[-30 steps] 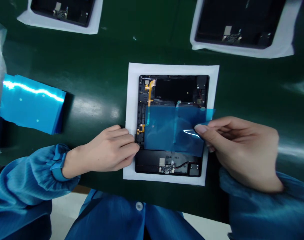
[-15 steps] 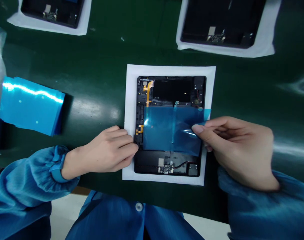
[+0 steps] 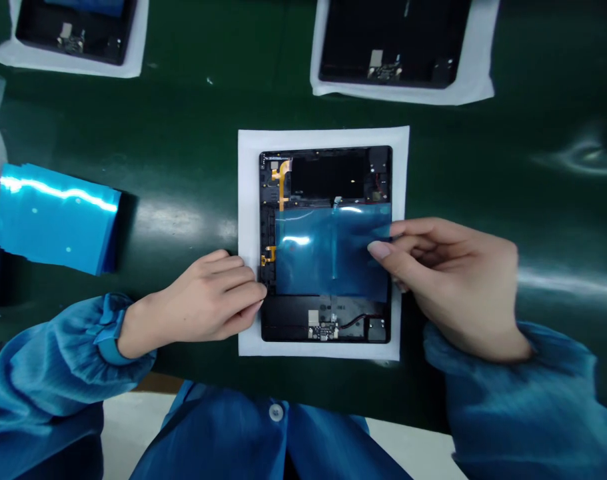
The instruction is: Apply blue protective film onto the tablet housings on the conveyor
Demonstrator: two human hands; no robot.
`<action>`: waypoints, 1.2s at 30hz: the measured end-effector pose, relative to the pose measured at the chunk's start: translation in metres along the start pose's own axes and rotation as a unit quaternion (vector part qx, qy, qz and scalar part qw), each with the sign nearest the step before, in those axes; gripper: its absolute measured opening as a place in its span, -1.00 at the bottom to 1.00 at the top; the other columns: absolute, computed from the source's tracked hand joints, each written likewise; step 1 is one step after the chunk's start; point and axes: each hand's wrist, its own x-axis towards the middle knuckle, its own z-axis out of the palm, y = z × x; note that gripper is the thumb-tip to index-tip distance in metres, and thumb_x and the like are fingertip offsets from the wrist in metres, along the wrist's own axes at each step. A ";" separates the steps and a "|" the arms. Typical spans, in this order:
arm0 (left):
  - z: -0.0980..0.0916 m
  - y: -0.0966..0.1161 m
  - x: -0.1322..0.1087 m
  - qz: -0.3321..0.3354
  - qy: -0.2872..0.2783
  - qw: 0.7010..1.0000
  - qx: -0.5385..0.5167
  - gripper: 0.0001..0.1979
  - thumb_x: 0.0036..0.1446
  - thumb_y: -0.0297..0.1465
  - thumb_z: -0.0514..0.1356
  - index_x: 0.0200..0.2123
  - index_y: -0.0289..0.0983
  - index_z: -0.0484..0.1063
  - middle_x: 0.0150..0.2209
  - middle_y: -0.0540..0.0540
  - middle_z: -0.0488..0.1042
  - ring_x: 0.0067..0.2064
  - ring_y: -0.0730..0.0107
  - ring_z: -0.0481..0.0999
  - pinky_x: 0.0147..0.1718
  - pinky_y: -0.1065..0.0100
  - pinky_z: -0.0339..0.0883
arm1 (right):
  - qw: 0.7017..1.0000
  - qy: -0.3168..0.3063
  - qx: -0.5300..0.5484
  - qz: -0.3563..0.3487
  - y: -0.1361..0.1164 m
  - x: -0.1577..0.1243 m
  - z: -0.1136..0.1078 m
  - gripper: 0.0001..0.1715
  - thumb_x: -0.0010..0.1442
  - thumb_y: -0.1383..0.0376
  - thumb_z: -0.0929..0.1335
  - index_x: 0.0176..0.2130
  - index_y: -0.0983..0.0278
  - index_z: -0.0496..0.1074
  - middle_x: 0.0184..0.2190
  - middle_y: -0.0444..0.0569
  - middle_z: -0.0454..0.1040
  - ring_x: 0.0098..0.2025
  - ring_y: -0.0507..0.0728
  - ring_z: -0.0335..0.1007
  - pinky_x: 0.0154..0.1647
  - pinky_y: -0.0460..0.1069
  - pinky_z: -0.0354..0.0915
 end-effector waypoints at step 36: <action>-0.011 -0.062 0.025 -0.245 -0.082 0.964 0.060 0.41 0.04 0.52 0.08 0.60 -0.40 -0.17 0.61 -0.47 -0.17 0.63 -0.36 -0.22 0.55 -0.28 -0.34 | 0.783 -0.247 -0.369 -0.435 -0.018 0.028 0.037 -0.44 0.51 0.01 0.31 0.27 0.25 0.56 0.33 0.03 0.51 0.01 0.29 0.70 -0.10 0.13 0.56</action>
